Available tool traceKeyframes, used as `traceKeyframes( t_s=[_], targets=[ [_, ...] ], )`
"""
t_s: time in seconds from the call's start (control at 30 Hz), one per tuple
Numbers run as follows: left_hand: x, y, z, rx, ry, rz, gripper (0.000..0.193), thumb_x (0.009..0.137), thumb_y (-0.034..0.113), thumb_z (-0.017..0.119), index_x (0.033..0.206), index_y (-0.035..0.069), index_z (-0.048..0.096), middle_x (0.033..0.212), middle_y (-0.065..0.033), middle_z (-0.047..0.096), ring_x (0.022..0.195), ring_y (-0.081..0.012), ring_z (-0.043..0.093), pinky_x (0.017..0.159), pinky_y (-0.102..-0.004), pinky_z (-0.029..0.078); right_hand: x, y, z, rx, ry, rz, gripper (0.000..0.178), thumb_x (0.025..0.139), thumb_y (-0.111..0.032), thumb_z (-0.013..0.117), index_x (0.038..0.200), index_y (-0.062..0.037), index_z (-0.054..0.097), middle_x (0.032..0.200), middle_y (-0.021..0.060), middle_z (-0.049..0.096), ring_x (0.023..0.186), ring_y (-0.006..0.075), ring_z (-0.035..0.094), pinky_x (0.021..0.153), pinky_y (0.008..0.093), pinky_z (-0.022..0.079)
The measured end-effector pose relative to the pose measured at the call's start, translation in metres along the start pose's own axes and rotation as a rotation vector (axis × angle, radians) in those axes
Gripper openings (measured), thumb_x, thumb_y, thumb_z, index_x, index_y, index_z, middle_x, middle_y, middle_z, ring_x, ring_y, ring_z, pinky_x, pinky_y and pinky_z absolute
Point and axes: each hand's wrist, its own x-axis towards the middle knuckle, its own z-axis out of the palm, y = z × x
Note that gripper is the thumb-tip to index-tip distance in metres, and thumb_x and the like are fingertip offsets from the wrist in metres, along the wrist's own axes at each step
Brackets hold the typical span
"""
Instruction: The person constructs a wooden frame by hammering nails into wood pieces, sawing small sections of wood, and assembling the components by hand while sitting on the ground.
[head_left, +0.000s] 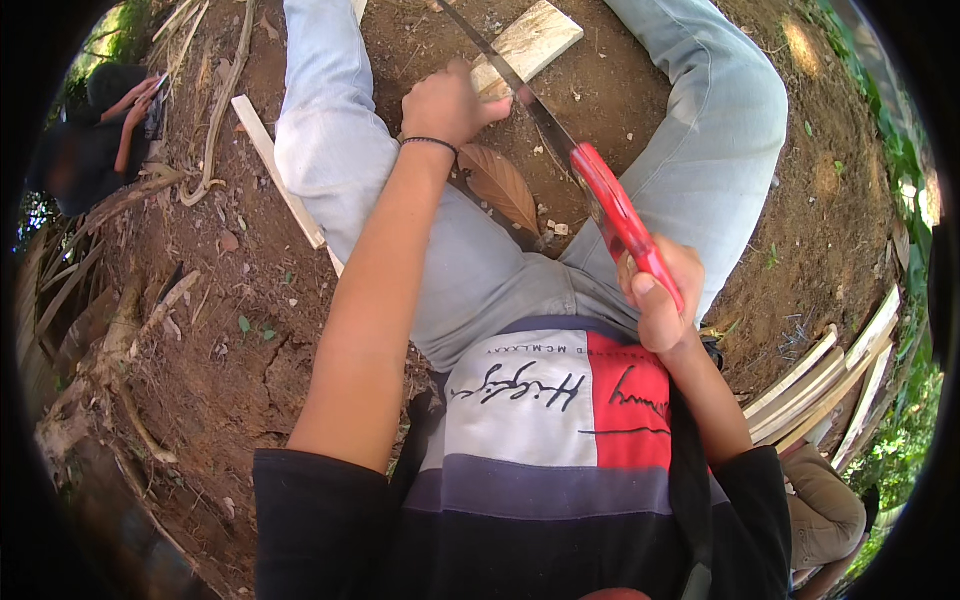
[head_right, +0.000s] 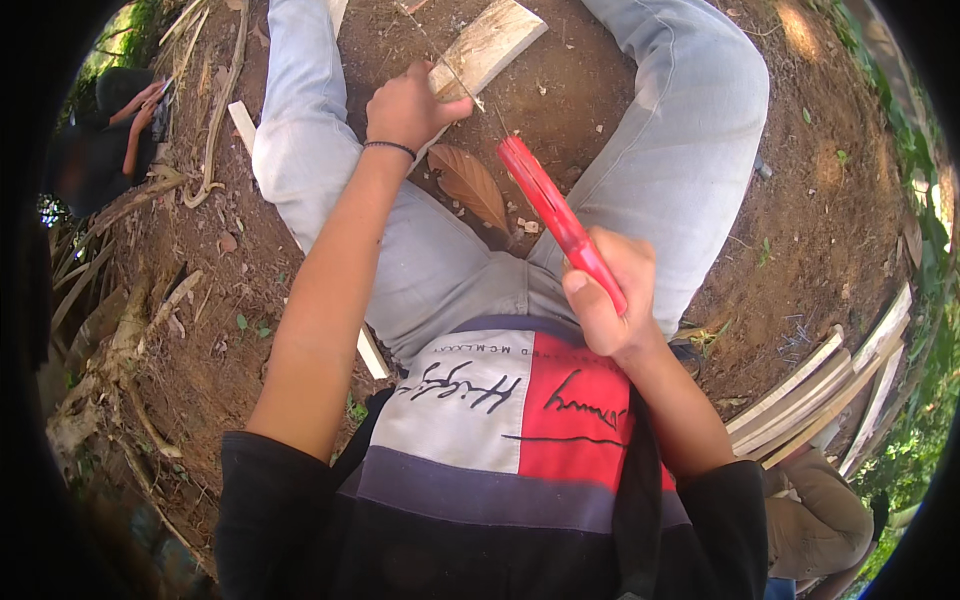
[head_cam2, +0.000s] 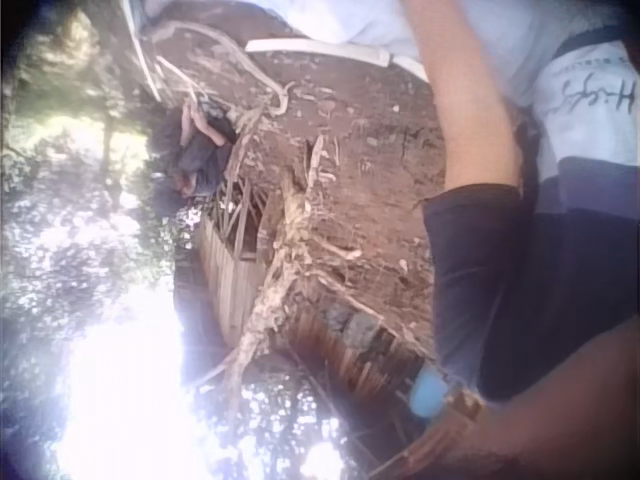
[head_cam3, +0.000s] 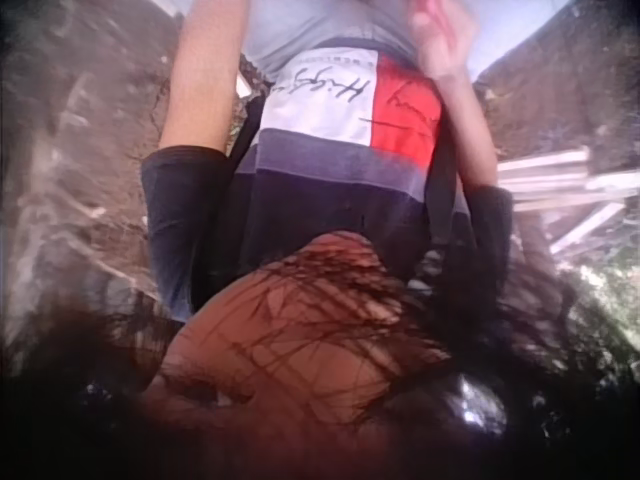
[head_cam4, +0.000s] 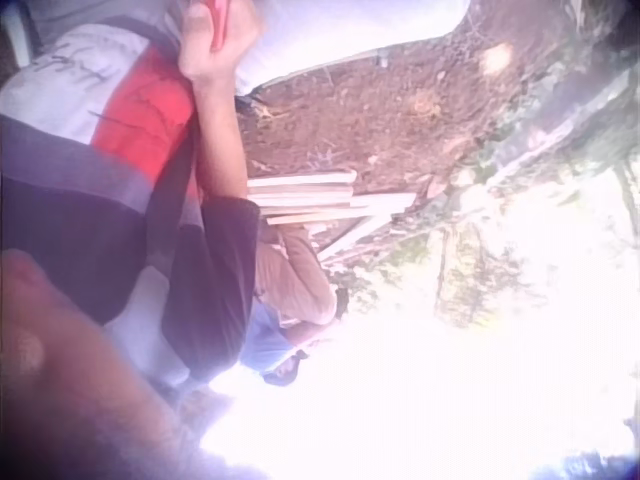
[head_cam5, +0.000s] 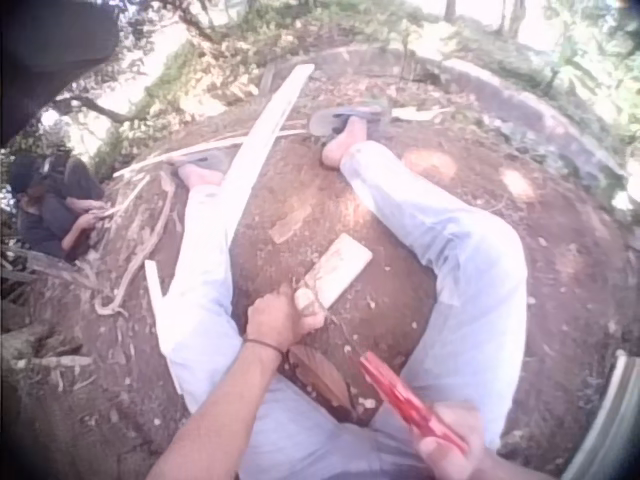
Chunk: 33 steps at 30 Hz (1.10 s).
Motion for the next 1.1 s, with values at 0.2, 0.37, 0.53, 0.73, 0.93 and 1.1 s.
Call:
traceKeyframes(
  t_s=[0.2,0.37,0.53,0.73,0.93,1.1],
  targets=[
    [0.001,-0.003,0.001,-0.028,-0.038,-0.020,0.066,0.067,0.060,0.076,0.099,0.003,0.062,0.090,-0.0196,0.071,0.085,-0.0360,0.070,0.076,-0.0449,0.056,0.008,-0.008,-0.005,-0.084,-0.025,-0.072,0.032,0.084,-0.029,0.059,0.067,-0.0028,0.050,0.056,0.0069,0.048,0.047,0.0184,0.047,0.048,0.0317,0.037],
    [-0.002,0.002,-0.009,-0.020,-0.067,-0.026,0.068,0.069,0.060,0.075,0.102,0.003,0.061,0.092,-0.0191,0.071,0.088,-0.0347,0.070,0.078,-0.0444,0.055,0.019,-0.056,-0.023,-0.037,0.132,-0.231,0.052,0.090,-0.049,0.056,0.069,-0.0009,0.050,0.057,0.0058,0.050,0.051,0.0148,0.048,0.051,0.0299,0.039],
    [-0.013,0.001,-0.015,-0.243,0.042,0.001,0.072,0.074,0.060,0.071,0.117,0.003,0.058,0.102,-0.0193,0.070,0.102,-0.0330,0.066,0.088,-0.0415,0.052,0.036,-0.055,-0.032,0.005,0.263,-0.256,0.057,0.087,-0.055,0.058,0.072,-0.0004,0.050,0.057,0.0049,0.050,0.050,0.0144,0.046,0.052,0.0274,0.037],
    [0.022,-0.028,0.024,-1.190,0.238,-0.613,0.053,0.090,0.046,0.049,0.101,-0.002,0.068,0.104,-0.0190,0.070,0.095,-0.0314,0.065,0.088,-0.0399,0.047,0.036,-0.031,-0.014,0.037,0.198,-0.195,0.044,0.089,-0.042,0.059,0.073,-0.0016,0.052,0.058,0.0032,0.050,0.050,0.0117,0.045,0.049,0.0267,0.034],
    [0.023,0.017,-0.015,-0.538,0.147,-0.668,0.062,0.092,0.055,0.039,0.088,0.004,0.073,0.095,-0.0190,0.071,0.095,-0.0389,0.065,0.087,-0.0437,0.048,0.051,-0.001,0.009,-0.121,0.107,-0.214,0.019,0.077,-0.016,0.061,0.069,-0.0017,0.051,0.058,0.0088,0.043,0.047,0.0232,0.045,0.046,0.0338,0.034],
    [0.022,0.021,-0.024,-0.662,0.201,-0.667,0.068,0.096,0.059,0.030,0.088,0.005,0.070,0.091,-0.0169,0.071,0.095,-0.0387,0.065,0.084,-0.0466,0.048,0.052,0.000,0.015,-0.247,-0.021,-0.299,0.018,0.075,-0.013,0.064,0.069,-0.0022,0.050,0.058,0.0104,0.042,0.047,0.0291,0.045,0.046,0.0380,0.038]
  ],
)
